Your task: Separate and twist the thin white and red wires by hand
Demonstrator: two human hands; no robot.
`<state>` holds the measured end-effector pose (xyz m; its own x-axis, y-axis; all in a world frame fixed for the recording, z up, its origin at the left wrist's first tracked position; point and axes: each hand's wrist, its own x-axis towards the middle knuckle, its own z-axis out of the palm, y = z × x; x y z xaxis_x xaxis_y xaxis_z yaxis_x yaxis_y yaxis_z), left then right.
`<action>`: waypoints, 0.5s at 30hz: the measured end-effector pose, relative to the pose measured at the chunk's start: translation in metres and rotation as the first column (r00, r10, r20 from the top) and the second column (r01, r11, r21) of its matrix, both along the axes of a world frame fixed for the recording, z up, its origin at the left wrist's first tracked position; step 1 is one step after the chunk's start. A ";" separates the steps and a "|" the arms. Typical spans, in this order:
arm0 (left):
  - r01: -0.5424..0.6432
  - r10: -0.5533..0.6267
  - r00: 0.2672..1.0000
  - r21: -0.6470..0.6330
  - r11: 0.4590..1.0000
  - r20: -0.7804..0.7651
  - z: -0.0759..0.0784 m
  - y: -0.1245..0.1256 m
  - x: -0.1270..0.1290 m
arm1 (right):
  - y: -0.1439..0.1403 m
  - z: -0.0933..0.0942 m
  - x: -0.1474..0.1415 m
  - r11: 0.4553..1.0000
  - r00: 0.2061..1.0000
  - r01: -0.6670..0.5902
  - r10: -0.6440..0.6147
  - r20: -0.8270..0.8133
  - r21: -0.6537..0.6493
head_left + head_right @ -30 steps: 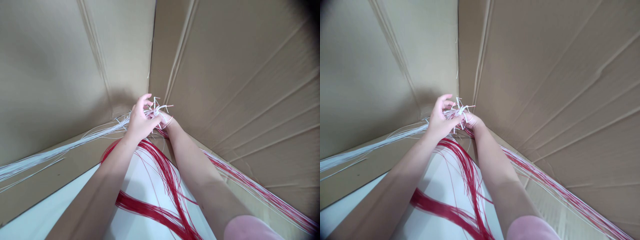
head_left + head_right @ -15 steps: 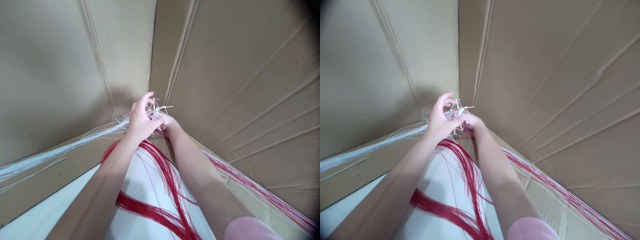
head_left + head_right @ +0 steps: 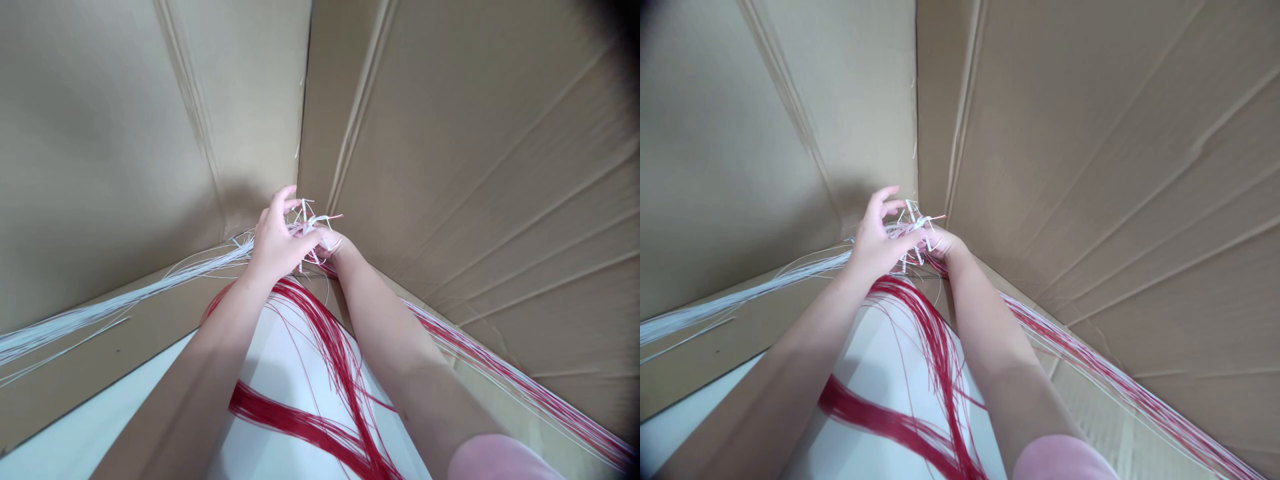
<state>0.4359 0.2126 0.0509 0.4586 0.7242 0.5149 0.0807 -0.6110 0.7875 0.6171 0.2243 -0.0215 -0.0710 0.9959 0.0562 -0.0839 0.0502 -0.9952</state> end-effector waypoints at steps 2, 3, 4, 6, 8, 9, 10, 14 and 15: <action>0.068 -0.067 0.998 -0.096 0.993 0.013 0.001 0.003 -0.002 | -0.001 0.001 -0.002 1.000 1.000 0.013 -0.013 -0.020 -0.003; 0.124 -0.121 0.992 -0.165 0.979 0.027 0.002 0.005 -0.003 | -0.002 0.001 -0.003 1.000 0.999 0.022 -0.022 -0.031 -0.003; 0.182 -0.176 0.983 -0.236 0.954 0.049 0.003 0.007 -0.005 | -0.003 0.002 -0.004 1.000 0.999 0.027 -0.027 -0.041 -0.002; 0.278 -0.259 0.961 -0.352 0.894 0.101 0.005 0.011 -0.007 | -0.003 0.003 -0.007 0.999 0.998 0.032 -0.032 -0.059 0.000; 0.323 -0.293 0.946 -0.409 0.854 0.134 0.007 0.013 -0.009 | -0.003 0.003 -0.008 1.000 0.997 0.027 -0.027 -0.069 -0.001; 0.332 -0.299 0.943 -0.417 0.846 0.143 0.008 0.013 -0.010 | -0.003 0.003 -0.009 1.000 0.997 0.023 -0.023 -0.071 -0.004; 0.338 -0.304 0.941 -0.422 0.841 0.147 0.009 0.014 -0.011 | -0.003 0.003 -0.009 1.000 0.997 0.016 -0.017 -0.071 -0.007; 0.335 -0.303 0.942 -0.417 0.845 0.144 0.012 0.013 -0.013 | -0.002 0.002 -0.009 1.000 0.998 -0.011 0.010 -0.057 -0.017; 0.333 -0.301 0.943 -0.413 0.848 0.142 0.012 0.012 -0.013 | -0.003 0.002 -0.009 1.000 0.999 -0.017 0.016 -0.052 -0.018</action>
<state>0.4229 0.2248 0.0634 0.6757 0.7007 0.2288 -0.1238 -0.1981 0.9723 0.6082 0.2218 -0.0197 -0.0844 0.9955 0.0422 -0.1358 0.0305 -0.9903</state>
